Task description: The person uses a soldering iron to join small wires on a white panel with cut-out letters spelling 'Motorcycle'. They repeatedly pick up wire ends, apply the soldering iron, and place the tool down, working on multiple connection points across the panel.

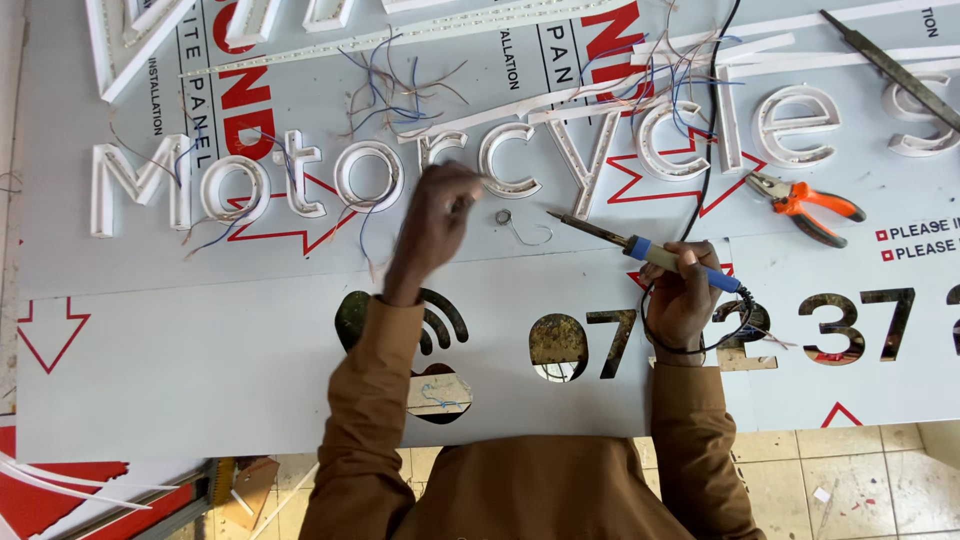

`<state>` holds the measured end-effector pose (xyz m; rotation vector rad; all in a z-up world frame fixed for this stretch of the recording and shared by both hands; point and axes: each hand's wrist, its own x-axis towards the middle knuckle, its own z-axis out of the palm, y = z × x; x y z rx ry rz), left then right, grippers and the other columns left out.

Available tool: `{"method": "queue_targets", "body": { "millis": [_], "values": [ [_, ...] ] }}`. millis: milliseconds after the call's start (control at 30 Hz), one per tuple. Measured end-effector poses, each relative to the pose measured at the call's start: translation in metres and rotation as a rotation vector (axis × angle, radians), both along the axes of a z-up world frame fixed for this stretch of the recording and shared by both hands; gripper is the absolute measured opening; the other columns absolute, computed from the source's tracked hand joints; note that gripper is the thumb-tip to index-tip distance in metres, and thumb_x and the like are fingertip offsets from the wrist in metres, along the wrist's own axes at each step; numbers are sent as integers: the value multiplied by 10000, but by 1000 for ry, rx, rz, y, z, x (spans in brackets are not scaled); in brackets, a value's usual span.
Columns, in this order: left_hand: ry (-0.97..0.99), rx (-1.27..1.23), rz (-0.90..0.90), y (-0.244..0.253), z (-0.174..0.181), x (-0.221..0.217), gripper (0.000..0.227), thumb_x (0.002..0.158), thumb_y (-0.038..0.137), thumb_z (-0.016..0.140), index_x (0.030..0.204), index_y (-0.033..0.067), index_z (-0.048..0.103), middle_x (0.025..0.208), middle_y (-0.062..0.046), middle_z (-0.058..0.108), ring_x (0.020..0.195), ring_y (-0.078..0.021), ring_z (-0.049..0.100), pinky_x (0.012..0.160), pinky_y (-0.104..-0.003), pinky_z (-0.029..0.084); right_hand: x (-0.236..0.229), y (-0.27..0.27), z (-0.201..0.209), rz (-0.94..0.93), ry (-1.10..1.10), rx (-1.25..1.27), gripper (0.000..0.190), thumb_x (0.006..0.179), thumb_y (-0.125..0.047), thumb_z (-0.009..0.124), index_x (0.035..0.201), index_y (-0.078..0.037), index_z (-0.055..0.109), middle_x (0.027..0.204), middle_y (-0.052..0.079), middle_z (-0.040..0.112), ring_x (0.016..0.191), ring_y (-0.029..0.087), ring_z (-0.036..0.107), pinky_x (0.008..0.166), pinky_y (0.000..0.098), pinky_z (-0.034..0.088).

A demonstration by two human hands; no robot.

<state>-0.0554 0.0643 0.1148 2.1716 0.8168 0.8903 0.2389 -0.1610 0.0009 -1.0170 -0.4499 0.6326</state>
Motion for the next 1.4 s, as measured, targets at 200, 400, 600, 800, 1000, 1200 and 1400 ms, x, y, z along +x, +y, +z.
{"method": "queue_targets", "body": {
  "millis": [200,400,600,800,1000,1200,1400],
  "values": [
    [15,-90,153,-63,-75,29,151,1111,66,731,1236,88,812,1055,-87,800,1031,-284,769,1007,-450,589,-3,-2,-4,3,-115,-38,323,1075,-261,657,1090,61,683,618,200,609,585,256,685,607,334,599],
    [-18,-53,197,-73,-98,34,206,1083,32,734,1275,84,787,1060,-64,808,1036,-279,778,983,-434,616,-11,-5,14,17,-146,-28,305,1091,-252,668,1102,52,683,675,191,657,633,233,729,628,312,615],
    [-127,-111,194,-86,-84,32,428,1095,-31,661,1515,55,662,1158,-119,824,1140,-334,792,1041,-479,646,-13,-4,17,1,-140,-23,352,1072,-309,702,1108,41,685,722,187,677,647,230,742,614,318,620],
    [-181,-58,187,-85,-84,30,206,1120,-2,687,1300,55,769,1115,-107,843,1087,-314,824,973,-432,694,-6,-4,4,50,-171,14,372,1116,-294,675,1175,72,677,783,215,691,693,235,749,637,317,629],
    [-333,-108,45,-113,-78,55,131,1105,31,739,1183,104,814,1089,-103,834,1094,-349,824,963,-473,681,-36,1,46,231,-400,145,465,1174,-236,610,1508,87,595,1269,369,729,1047,333,795,772,354,683],
    [-379,-141,-80,-128,-75,68,146,1136,-11,689,1179,87,788,1065,-112,783,1069,-379,796,965,-525,656,-50,2,47,291,-508,73,351,984,75,828,1297,108,670,1260,391,732,1109,459,799,829,467,652],
    [-361,-179,-127,-131,-72,69,157,1171,5,631,1211,73,767,1068,-133,744,1076,-434,769,959,-561,646,-59,5,57,278,-609,14,268,971,106,859,1175,17,709,1140,263,778,964,349,819,811,475,622]
  ]
}}
